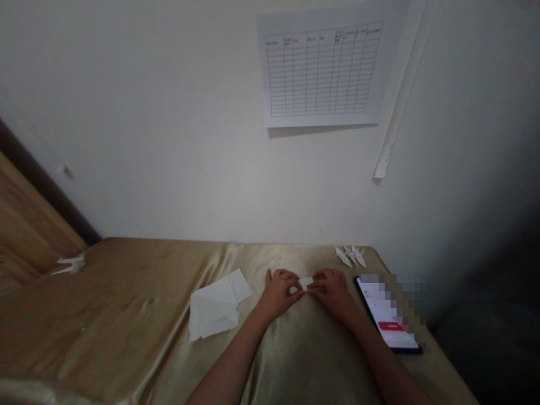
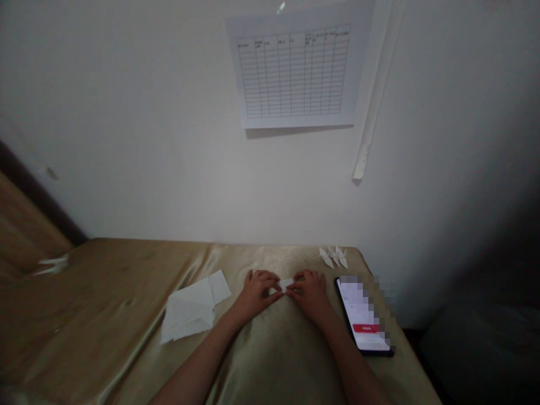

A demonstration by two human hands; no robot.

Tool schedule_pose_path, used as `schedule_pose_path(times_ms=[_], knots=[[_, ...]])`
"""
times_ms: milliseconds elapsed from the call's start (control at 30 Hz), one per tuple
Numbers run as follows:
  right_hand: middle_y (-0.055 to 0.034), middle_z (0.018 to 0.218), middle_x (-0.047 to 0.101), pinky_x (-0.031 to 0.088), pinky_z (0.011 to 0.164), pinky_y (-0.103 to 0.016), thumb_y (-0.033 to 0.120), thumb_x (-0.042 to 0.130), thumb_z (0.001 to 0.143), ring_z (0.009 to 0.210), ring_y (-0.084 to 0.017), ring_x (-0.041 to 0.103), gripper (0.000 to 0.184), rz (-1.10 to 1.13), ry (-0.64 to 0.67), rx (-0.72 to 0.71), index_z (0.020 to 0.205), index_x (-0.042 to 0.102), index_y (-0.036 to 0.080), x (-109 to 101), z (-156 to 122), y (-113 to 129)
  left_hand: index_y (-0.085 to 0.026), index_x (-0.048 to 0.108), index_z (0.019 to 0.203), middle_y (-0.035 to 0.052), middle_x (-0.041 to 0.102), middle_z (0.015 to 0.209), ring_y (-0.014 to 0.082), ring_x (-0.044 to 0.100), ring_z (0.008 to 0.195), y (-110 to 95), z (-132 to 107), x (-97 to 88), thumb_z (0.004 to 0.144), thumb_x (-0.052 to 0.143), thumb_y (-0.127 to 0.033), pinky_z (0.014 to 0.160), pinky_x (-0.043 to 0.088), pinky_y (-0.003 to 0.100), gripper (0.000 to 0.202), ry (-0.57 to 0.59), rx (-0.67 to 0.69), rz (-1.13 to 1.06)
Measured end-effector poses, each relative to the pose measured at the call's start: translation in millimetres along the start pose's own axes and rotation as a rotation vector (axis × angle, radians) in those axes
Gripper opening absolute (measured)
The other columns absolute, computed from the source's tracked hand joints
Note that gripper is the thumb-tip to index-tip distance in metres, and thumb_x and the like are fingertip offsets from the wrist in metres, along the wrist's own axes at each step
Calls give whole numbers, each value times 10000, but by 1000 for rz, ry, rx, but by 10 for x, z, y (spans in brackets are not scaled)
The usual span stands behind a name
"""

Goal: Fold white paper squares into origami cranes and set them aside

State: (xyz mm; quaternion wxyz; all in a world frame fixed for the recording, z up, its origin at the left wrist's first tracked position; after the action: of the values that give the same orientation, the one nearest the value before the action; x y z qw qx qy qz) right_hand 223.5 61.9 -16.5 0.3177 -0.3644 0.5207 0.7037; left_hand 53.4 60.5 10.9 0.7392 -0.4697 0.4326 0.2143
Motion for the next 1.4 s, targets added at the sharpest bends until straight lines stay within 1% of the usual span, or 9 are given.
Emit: schedule_pose_path(times_ms=[100, 267, 333, 500, 733, 867, 1067, 1233, 1400], knots=[[-60, 1257, 696, 296, 1151, -493, 429, 703, 910, 1242, -295, 564, 173, -4, 2, 17, 1005, 825, 351, 14, 13, -28, -333, 787, 988, 17, 726, 1259, 298, 534, 1299, 30, -2, 13, 899, 751, -426, 1195, 100, 723, 134, 10, 11, -1], [-56, 1266, 692, 281, 1163, -506, 418, 714, 896, 1253, -293, 553, 166, 32, 13, 28, 1000, 825, 352, 25, 27, -60, -363, 781, 1025, -6, 727, 1269, 281, 532, 1315, 48, 14, 24, 920, 736, -304, 1196, 76, 729, 128, 41, -9, -5], [-58, 1275, 689, 272, 1166, -510, 401, 716, 890, 1262, -295, 546, 167, 47, 22, 36, 1004, 825, 346, 26, 28, -72, -359, 784, 1016, -5, 733, 1259, 275, 536, 1310, 45, 27, 22, 925, 731, -287, 1201, 85, 717, 128, 42, -19, -11], [-62, 1274, 692, 280, 1161, -491, 406, 701, 890, 1267, -290, 542, 199, 64, 42, 28, 1030, 820, 328, 28, 24, -73, -342, 795, 978, 8, 747, 1221, 272, 551, 1284, 42, 59, 23, 901, 762, -293, 1203, 95, 705, 97, 27, -26, -19], [-66, 1257, 696, 300, 1159, -498, 414, 657, 922, 1251, -289, 552, 208, 58, 19, 22, 1001, 826, 320, -1, 15, -53, -339, 800, 987, 13, 748, 1224, 275, 556, 1281, 53, 80, 44, 877, 791, -331, 1203, 97, 709, 111, 30, -41, -20], [-60, 1268, 695, 300, 1162, -500, 383, 684, 907, 1271, -292, 545, 187, 37, 31, 29, 1022, 821, 330, -12, 6, -34, -343, 803, 990, 15, 757, 1211, 270, 560, 1276, 65, 87, 39, 904, 757, -298, 1206, 103, 694, 107, 27, -41, -23], [-57, 1272, 690, 283, 1175, -506, 355, 709, 888, 1280, -289, 544, 172, 54, 26, 42, 1017, 821, 330, -32, -3, -26, -348, 804, 1003, 6, 753, 1222, 272, 557, 1283, 109, 104, 65, 931, 718, -306, 1207, 120, 676, 120, 17, -48, -24], [-54, 1266, 692, 284, 1176, -504, 358, 729, 878, 1275, -285, 548, 162, 67, 34, 39, 1008, 823, 333, -24, 1, -29, -344, 804, 979, 6, 758, 1200, 269, 567, 1267, 105, 102, 73, 922, 734, -303, 1196, 119, 690, 99, 11, -53, -24], [-52, 1254, 694, 283, 1172, -496, 369, 713, 884, 1269, -280, 552, 168, 60, 27, 20, 1006, 822, 331, -45, 1, -1, -333, 803, 969, 7, 759, 1175, 262, 574, 1250, 77, 83, 70, 953, 695, -325, 1201, 101, 702, 110, -7, -35, -23]])
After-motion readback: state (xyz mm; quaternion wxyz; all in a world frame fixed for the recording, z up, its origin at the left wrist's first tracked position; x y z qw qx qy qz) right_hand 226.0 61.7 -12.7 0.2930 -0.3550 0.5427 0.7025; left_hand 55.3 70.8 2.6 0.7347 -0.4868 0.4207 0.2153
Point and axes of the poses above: each hand's wrist, its own z-axis towards the middle knuckle, its own x-axis out of the palm, y = z × x, the point moved 8 cm from there along z, towards the middle knuckle
